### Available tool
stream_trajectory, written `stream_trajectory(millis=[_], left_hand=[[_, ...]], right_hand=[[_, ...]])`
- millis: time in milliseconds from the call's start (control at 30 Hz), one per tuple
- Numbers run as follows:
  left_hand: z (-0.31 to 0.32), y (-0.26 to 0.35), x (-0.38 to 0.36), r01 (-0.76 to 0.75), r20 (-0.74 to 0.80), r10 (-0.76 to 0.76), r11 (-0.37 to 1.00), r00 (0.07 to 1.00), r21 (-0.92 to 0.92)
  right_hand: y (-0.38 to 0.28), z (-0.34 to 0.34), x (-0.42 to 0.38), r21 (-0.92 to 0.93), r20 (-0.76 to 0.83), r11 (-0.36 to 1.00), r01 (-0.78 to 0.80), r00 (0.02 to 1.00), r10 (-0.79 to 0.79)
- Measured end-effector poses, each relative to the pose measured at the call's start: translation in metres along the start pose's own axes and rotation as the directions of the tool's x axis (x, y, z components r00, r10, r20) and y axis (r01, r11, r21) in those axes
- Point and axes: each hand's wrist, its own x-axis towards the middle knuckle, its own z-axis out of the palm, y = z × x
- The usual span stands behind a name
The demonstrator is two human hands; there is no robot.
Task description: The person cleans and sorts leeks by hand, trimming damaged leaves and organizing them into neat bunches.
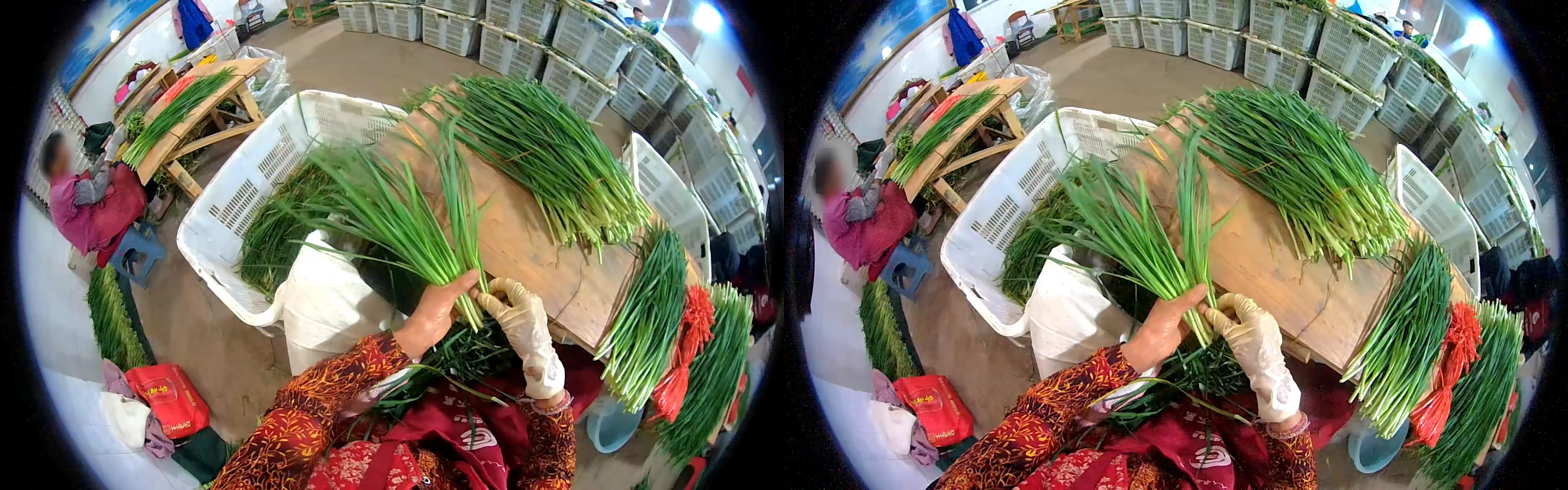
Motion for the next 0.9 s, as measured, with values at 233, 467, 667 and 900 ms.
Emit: stream_trajectory(millis=[233,467,667,900], left_hand=[[0.008,0.008,-0.011,0.068,0.016,-0.069,0.994,0.997,0.081],[0.019,0.018,-0.02,0.008,0.104,-0.031,0.976,0.994,0.219],[0.024,0.022,-0.02,-0.092,0.153,0.043,0.941,0.987,0.326],[0.02,0.067,0.004,-0.18,0.117,0.163,0.972,0.98,0.153]], right_hand=[[0.026,0.012,0.0,0.378,-0.133,0.924,0.062,0.991,-0.012],[0.026,0.007,-0.026,0.573,0.071,0.811,-0.12,0.993,0.097],[0.026,0.005,-0.041,0.627,-0.043,0.777,-0.06,0.993,0.112],[0.073,0.01,-0.08,-0.419,0.693,0.88,0.226,0.706,0.149]])
